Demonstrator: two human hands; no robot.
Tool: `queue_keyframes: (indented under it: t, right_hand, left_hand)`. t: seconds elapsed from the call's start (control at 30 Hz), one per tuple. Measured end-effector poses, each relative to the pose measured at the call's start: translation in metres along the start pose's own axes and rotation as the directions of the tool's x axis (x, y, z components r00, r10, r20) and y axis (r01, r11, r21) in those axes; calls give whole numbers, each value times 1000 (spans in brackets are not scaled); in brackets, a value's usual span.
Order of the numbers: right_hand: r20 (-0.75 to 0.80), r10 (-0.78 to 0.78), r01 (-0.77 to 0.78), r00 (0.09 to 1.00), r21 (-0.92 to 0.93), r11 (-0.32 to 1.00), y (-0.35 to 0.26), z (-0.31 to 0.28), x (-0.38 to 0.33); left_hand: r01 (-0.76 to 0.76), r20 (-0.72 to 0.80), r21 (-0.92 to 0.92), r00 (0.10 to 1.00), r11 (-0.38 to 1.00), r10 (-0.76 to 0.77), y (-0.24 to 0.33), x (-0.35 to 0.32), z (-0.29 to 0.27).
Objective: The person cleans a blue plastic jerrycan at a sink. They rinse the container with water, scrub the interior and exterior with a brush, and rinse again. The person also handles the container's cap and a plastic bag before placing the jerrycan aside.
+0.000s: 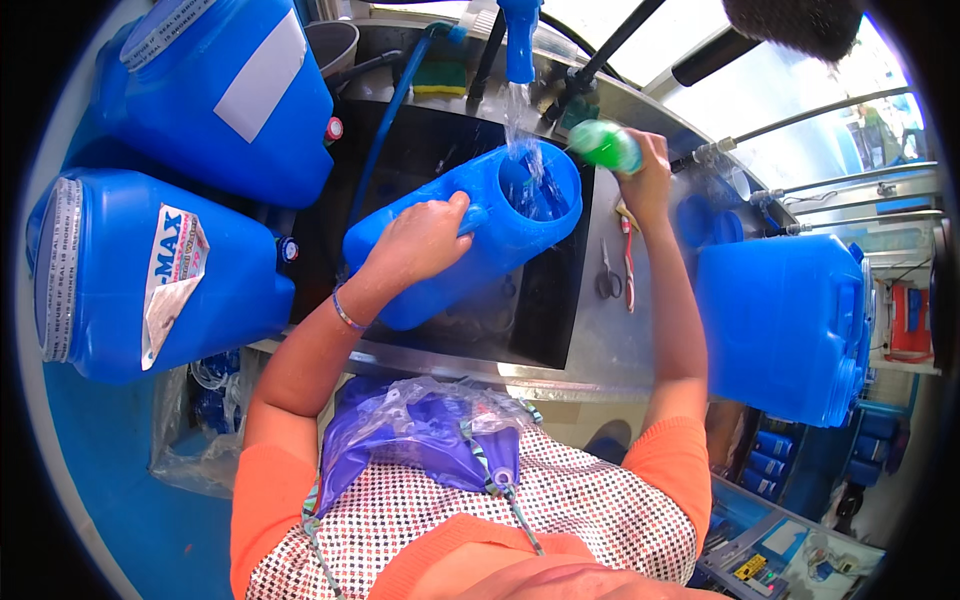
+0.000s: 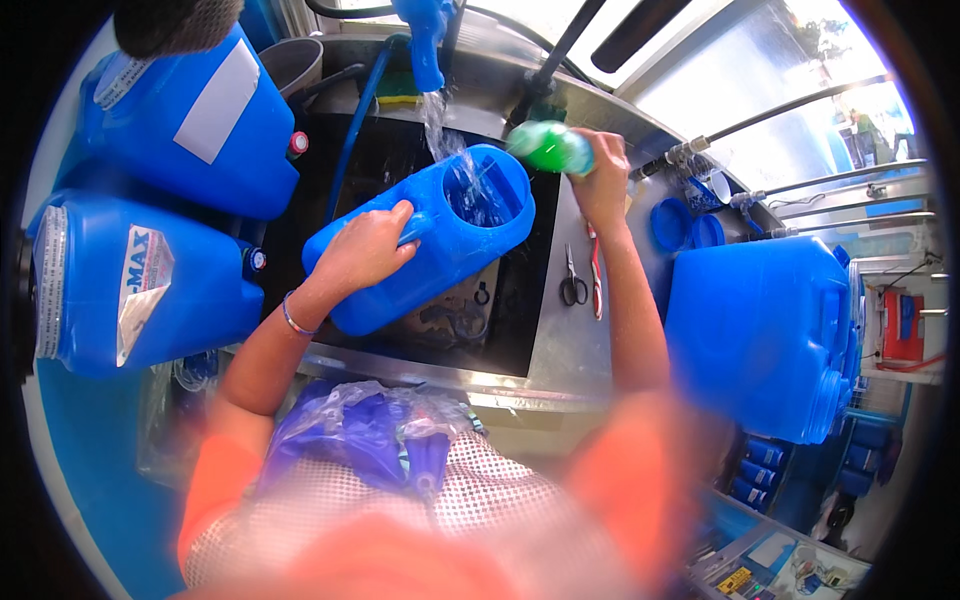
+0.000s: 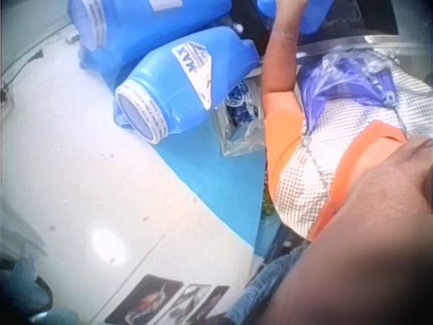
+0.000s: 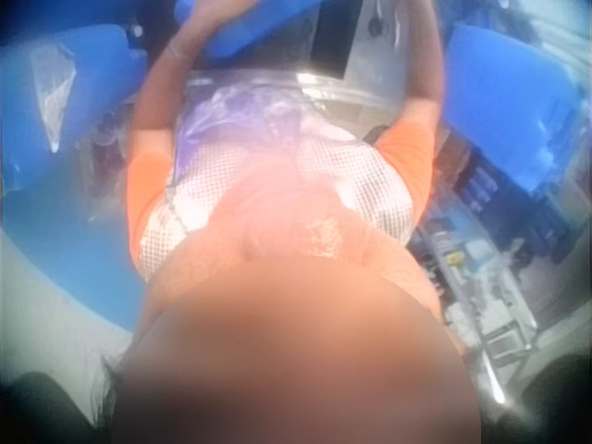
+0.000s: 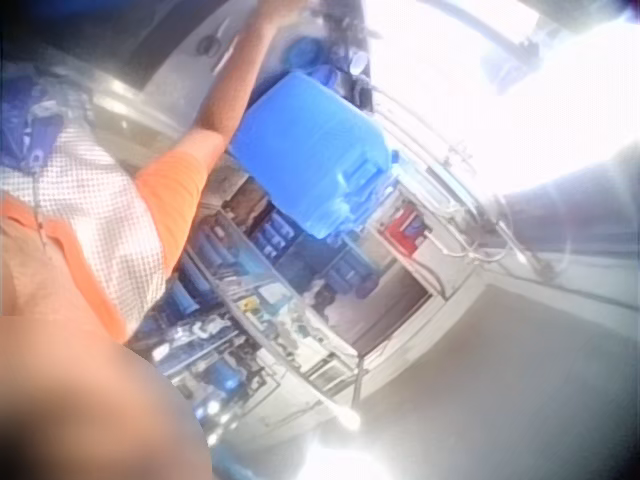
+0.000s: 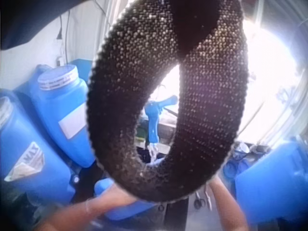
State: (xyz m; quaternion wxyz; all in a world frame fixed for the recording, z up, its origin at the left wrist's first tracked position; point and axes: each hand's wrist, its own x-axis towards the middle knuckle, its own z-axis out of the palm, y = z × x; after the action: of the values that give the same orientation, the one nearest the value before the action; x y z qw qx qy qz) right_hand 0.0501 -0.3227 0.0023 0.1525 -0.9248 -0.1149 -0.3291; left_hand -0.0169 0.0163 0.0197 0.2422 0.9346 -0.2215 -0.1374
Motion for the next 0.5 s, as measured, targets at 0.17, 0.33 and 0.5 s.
queue_keyframes:
  t: [0.17, 0.33, 0.5]
  right_hand:
    - [-63, 597, -587, 800, 122, 800, 125, 88, -3]
    - [-235, 805, -825, 545, 23, 565, 136, 121, 11]
    - [408, 466, -619, 785, 491, 613, -70, 26, -44]
  left_hand:
    - [3, -106, -100, 994, 995, -14, 1, -9, 11]
    - [105, -118, -435, 978, 894, -172, 15, -1, 34]
    - [-19, -181, -625, 976, 781, -121, -31, 27, 53]
